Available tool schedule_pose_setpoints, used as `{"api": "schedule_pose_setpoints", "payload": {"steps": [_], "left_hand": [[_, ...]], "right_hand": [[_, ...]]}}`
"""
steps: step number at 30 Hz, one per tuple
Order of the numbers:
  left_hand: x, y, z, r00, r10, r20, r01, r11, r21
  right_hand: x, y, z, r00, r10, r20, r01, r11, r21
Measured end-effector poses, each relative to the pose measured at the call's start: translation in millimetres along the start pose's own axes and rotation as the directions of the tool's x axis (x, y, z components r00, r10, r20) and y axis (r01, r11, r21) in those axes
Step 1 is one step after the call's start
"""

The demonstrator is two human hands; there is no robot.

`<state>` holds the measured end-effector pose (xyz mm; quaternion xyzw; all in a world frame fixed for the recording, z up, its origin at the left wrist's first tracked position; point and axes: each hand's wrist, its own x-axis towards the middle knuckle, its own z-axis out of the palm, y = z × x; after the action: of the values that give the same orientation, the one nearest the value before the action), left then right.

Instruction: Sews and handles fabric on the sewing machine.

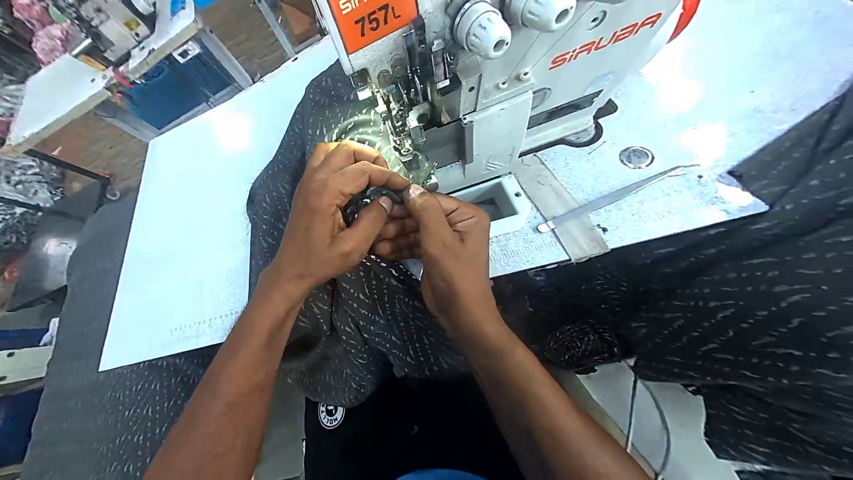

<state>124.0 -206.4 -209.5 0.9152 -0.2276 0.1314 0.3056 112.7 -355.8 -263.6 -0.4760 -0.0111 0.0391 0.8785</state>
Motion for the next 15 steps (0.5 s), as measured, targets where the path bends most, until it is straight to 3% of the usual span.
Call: {"api": "schedule_pose_setpoints", "payload": {"steps": [12,15], "left_hand": [[13,-32,-3,0.994,0.107,-0.028,-0.109,0.991,-0.082],[21,-51,-11,0.993,0.121,-0.002,-0.121,0.99,-0.077]], "right_hand": [[9,-2,12,0.978,0.155,-0.142,-0.165,0.984,-0.062],[0,0,6,0.987,0.13,-0.096,-0.145,0.975,-0.166]]}}
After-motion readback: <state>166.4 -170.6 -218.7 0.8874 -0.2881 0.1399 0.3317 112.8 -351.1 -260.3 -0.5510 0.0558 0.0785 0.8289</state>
